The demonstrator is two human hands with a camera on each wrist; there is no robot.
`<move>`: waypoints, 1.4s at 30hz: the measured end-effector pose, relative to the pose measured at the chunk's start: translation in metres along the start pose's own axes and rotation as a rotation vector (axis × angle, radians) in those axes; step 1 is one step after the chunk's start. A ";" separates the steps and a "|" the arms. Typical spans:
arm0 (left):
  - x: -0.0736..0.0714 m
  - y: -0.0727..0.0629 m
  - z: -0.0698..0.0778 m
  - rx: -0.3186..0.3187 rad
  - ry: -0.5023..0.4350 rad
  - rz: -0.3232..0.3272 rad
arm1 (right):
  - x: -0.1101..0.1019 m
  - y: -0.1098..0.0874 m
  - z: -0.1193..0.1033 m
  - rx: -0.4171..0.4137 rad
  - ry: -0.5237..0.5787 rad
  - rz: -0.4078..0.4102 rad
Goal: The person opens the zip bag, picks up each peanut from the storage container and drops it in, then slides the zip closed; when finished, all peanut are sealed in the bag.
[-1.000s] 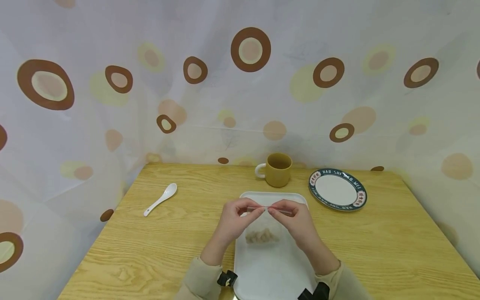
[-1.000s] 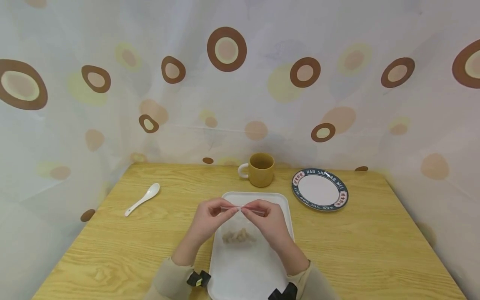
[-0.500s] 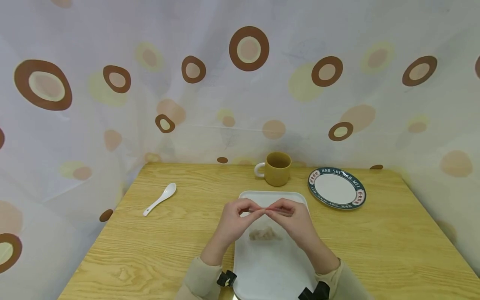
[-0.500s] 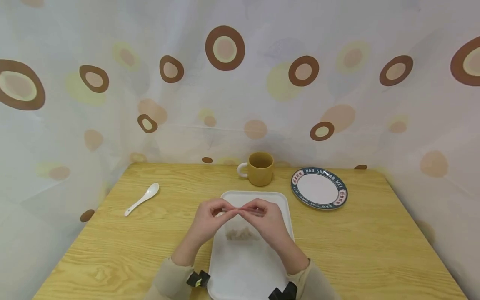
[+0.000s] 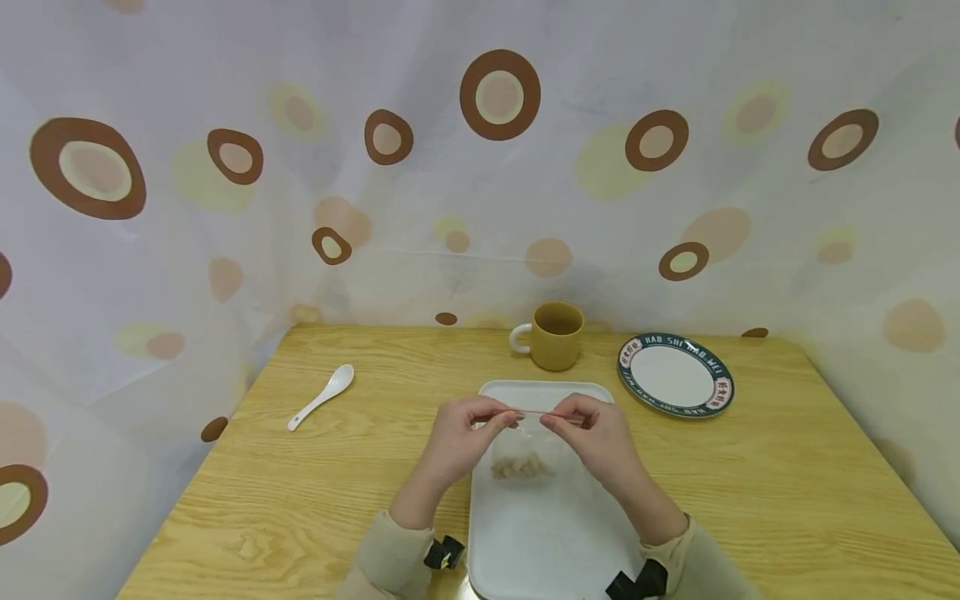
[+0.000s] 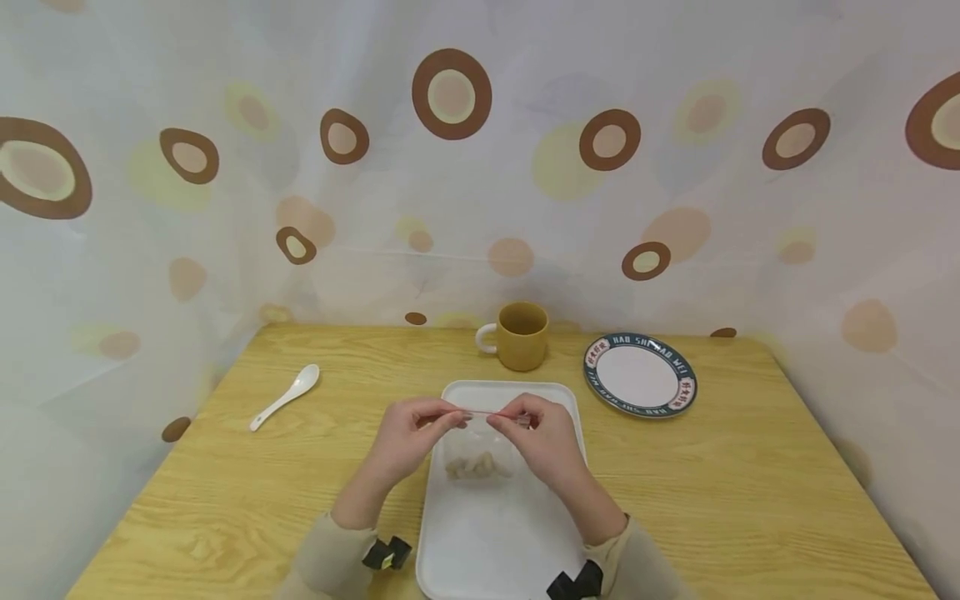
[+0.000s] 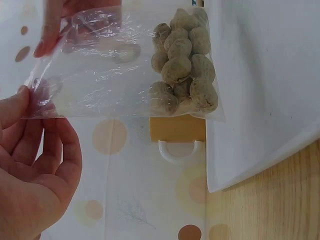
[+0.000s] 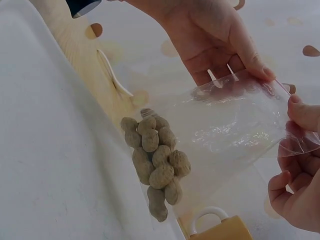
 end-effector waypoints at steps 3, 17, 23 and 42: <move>0.001 0.001 -0.002 -0.006 -0.007 -0.006 | -0.001 0.000 0.003 0.019 0.006 0.010; 0.010 0.007 -0.011 -0.151 -0.359 -0.172 | -0.005 0.003 0.001 0.053 0.191 0.072; 0.019 0.007 -0.012 -0.142 -0.471 -0.291 | -0.002 0.002 0.000 0.062 0.286 0.073; 0.001 0.006 -0.030 -0.232 -0.580 -0.266 | 0.029 0.004 0.024 0.136 0.375 -0.142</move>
Point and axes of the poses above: each hand's wrist, its own y-axis towards the middle knuckle, its own x-axis out of the palm, z = x × y, the point moved 8 cm from there along y, towards the middle knuckle, and after that the axes turned 14 degrees about -x, right-handed, at the moved point
